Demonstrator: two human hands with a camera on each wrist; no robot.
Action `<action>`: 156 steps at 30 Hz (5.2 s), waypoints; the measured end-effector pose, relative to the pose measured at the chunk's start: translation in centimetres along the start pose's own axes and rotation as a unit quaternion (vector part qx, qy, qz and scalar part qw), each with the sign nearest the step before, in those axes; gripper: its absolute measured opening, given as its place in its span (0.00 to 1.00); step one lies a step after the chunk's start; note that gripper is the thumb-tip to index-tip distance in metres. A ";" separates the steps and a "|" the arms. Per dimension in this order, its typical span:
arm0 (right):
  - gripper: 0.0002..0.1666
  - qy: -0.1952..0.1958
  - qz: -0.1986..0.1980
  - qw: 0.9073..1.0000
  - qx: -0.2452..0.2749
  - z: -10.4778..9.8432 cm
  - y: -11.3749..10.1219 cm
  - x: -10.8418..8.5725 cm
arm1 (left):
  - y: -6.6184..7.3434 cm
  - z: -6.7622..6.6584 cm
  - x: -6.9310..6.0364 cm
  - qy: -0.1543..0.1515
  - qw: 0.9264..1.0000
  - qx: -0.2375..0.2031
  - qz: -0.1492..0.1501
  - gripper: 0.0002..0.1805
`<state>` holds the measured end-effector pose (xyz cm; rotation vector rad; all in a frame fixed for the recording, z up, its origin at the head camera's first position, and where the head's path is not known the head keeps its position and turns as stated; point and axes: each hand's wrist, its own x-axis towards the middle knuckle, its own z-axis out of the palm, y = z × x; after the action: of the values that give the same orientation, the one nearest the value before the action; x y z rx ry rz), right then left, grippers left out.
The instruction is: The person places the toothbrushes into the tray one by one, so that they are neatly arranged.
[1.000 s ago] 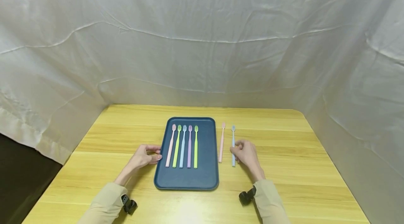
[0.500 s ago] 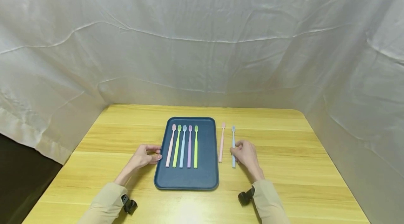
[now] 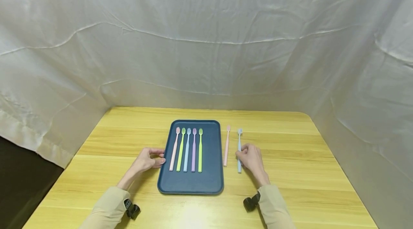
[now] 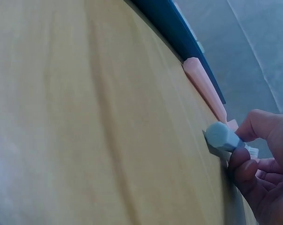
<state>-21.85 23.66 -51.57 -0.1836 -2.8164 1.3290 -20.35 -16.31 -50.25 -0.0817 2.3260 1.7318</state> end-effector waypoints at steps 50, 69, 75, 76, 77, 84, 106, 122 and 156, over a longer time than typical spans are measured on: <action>0.24 -0.119 -0.032 0.969 0.215 0.3 -2.8 -1.3 | 0.0 0.1 0.2 0.008 1.000 -0.003 -0.009 0.23; 0.23 -0.150 -0.025 0.965 0.213 2.1 -4.8 -1.4 | 0.1 0.0 0.0 0.007 1.000 0.004 -0.009 0.23; 0.22 -0.147 -0.028 0.971 0.187 2.9 -5.4 -1.3 | 0.2 0.0 -0.1 0.000 1.000 0.004 -0.004 0.24; 0.22 -0.146 -0.027 0.972 0.182 3.1 -5.5 -1.3 | 0.1 0.0 -0.1 0.001 1.000 0.005 -0.004 0.23; 0.22 -0.146 -0.027 0.973 0.177 3.2 -5.5 -1.3 | 0.1 0.0 0.0 0.002 1.000 0.004 -0.006 0.23; 0.17 -0.132 -0.020 0.982 0.136 4.3 -5.8 -1.0 | 0.0 0.1 0.1 0.013 1.000 0.005 -0.011 0.22; 0.15 -0.099 -0.058 0.989 0.090 6.3 -6.8 -0.8 | 0.2 0.1 0.0 0.005 1.000 -0.001 -0.010 0.23; 0.13 -0.100 -0.071 0.990 0.065 7.0 -7.2 -0.7 | 0.0 0.2 0.1 0.013 1.000 0.004 -0.013 0.22; 0.14 -0.075 -0.068 0.994 0.037 7.6 -7.1 -1.0 | 0.3 0.4 -0.1 0.004 1.000 0.007 -0.003 0.23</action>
<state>-22.12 13.23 -50.93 0.1133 -2.8316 1.4720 -20.25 -15.92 -50.08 -0.0939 2.3396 1.7153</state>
